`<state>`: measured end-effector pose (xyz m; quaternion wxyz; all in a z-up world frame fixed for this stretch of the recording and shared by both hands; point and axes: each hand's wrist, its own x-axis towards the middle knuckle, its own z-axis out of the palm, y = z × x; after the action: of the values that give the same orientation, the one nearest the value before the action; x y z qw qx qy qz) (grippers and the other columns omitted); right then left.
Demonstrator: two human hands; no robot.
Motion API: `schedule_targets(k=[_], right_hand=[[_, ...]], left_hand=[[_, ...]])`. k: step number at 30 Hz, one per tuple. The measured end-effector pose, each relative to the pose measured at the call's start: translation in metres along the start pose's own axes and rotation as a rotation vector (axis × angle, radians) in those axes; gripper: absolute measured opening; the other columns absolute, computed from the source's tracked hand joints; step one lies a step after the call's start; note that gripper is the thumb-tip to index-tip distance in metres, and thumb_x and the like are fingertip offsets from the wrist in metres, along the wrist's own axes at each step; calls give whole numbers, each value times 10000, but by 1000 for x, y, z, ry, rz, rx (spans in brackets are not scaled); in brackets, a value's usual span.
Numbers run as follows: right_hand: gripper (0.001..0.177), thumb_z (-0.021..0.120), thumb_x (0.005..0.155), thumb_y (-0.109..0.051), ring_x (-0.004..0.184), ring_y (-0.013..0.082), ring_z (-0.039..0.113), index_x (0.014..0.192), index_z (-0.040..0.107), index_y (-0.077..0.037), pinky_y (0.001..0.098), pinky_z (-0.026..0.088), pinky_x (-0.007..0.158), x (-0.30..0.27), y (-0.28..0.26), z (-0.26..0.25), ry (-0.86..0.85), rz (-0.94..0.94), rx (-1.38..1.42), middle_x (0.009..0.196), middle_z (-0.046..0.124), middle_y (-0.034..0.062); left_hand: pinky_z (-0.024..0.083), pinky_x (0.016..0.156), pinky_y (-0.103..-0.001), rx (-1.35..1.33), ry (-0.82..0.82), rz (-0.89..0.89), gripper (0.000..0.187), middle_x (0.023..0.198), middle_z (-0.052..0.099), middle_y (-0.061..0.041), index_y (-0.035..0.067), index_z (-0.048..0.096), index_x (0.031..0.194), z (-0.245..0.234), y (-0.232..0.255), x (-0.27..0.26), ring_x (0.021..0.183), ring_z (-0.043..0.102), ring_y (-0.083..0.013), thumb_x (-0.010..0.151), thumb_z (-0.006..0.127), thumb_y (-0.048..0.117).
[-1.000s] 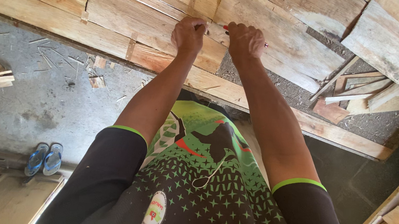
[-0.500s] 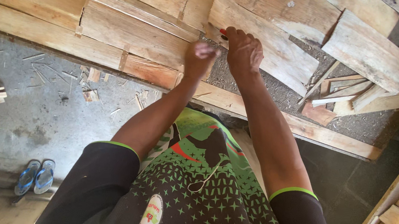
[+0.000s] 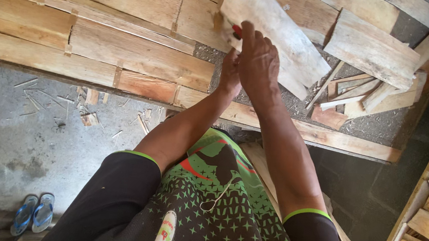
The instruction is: The person arranges wooden planks on a workbench, using a red utility knife to mark and cut the wood. They repeatedly pick up planks, align them, and make adjustments to fit them into a specific layout.
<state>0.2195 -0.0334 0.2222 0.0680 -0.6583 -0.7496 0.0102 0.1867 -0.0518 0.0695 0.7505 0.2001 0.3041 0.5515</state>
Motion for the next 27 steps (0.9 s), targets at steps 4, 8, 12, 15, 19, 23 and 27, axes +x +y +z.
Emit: schedule_targets(k=[4,8,12,15,19,23,27], right_hand=[[353,625,1002,14,556,193,629,1277,421,-75,311,430,368,6,18,-43,58,-16,-90,847,698,136],[252,499,1097,2,556,267,664,1326,451,-92,427,450,414,27,38,-80,110,27,-36,872,739,140],[401,557,1008,27,757,386,722,1379,464,-93,490,531,592,41,64,-84,209,-32,81,932,748,214],[359,555,1009,21,830,401,744,1333,477,-112,517,553,652,52,85,-59,144,74,167,963,753,207],[340,531,1014,16,860,364,752,1311,484,-143,513,571,671,74,113,-12,74,228,253,1006,757,179],[349,542,999,14,837,341,734,1301,470,-147,510,549,646,91,133,24,12,294,249,986,744,163],[363,492,1018,4,766,295,713,1337,430,-159,433,555,540,107,139,47,-123,457,254,1022,702,147]], left_hand=[[394,545,-208,297,50,99,254,807,613,35,101,649,1156,26,24,9,642,473,-46,1050,545,307],[339,639,-258,238,-10,218,300,840,481,41,24,645,1037,37,24,34,747,388,-77,1131,604,306],[381,661,-273,388,24,98,327,817,518,22,27,675,1043,26,13,52,751,416,-79,1101,588,337],[494,749,-272,560,25,77,320,907,640,-4,42,669,1079,11,7,54,830,565,-101,1046,588,350],[572,855,-329,644,-29,-23,427,1014,738,-87,54,654,1116,5,0,44,939,686,-191,1008,584,461],[570,920,-412,826,-146,-285,620,1129,724,-151,54,627,1243,1,-8,7,1041,691,-244,910,638,577],[470,1058,-509,942,-270,-399,871,1374,532,-311,-67,396,1433,-6,-26,-28,1224,570,-337,930,805,515]])
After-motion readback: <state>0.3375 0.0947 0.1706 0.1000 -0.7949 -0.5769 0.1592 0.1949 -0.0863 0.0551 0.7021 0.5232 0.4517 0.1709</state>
